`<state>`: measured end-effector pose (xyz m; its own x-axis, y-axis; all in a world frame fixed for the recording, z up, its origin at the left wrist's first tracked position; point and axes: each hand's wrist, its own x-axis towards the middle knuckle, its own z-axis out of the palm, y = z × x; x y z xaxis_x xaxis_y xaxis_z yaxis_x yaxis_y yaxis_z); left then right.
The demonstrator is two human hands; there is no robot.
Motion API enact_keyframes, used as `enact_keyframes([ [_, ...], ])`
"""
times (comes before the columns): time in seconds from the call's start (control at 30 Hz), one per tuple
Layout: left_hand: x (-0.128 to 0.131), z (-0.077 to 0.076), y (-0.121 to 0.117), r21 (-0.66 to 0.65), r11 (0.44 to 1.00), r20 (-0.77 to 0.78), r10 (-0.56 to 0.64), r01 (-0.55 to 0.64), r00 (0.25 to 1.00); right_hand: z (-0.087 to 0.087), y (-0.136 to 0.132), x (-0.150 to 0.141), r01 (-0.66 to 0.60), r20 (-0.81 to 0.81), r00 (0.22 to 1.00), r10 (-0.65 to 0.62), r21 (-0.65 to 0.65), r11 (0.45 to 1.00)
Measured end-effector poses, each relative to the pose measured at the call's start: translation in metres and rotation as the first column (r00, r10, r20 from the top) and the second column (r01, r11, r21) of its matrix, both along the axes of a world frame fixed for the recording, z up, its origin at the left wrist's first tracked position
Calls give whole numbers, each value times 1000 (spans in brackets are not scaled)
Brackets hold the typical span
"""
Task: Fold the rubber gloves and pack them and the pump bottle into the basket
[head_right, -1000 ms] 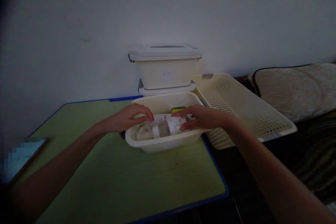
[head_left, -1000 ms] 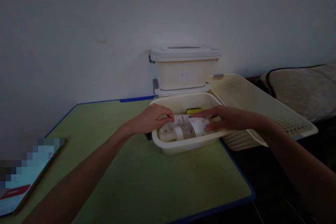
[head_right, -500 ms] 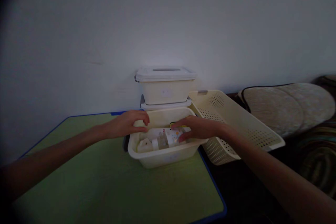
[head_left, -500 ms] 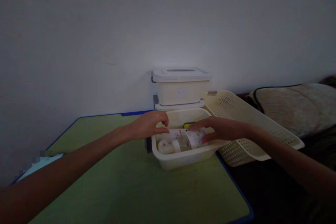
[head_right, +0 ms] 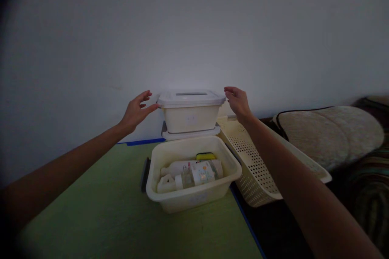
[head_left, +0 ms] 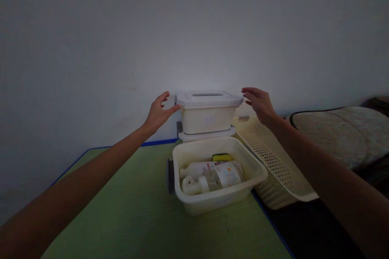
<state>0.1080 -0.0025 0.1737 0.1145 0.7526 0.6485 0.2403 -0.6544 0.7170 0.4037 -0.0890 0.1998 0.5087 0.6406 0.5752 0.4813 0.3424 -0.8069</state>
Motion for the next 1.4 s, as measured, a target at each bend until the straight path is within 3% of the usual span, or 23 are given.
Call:
enact_keyframes([
  [0.1, 3, -3, 5, -51, 998, -57, -37, 34, 998, -9, 16, 3, 66, -89, 994, -71, -61, 996],
  [0.3, 12, -3, 5, -33, 996, -83, -80, 77, 993, -22, 30, 2, 60, -81, 994, -70, -119, 991],
  [0.63, 27, -2, 11, -53, 988, 124, -140, 147, 982, -20, 27, 4, 25, -66, 997, -31, -89, 996],
  [0.8, 21, 9, -4, 102, 984, 197, -165, 148, 966, -9, 10, -2, -30, -42, 999, 31, 26, 999],
  [1.0, -2, 11, -46, 150, 981, 250, -159, 124, 955, -12, -44, -20, -95, 5, 995, 95, 95, 991],
  [1.17, -17, -16, -92, 187, 971, 297, -201, 150, 934, -33, -86, -37, -92, 113, 991, 71, 191, 977],
  [1.4, -28, -84, -129, 187, 970, 295, -206, 155, 933, -90, -124, -42, -65, 115, 992, 43, 198, 978],
])
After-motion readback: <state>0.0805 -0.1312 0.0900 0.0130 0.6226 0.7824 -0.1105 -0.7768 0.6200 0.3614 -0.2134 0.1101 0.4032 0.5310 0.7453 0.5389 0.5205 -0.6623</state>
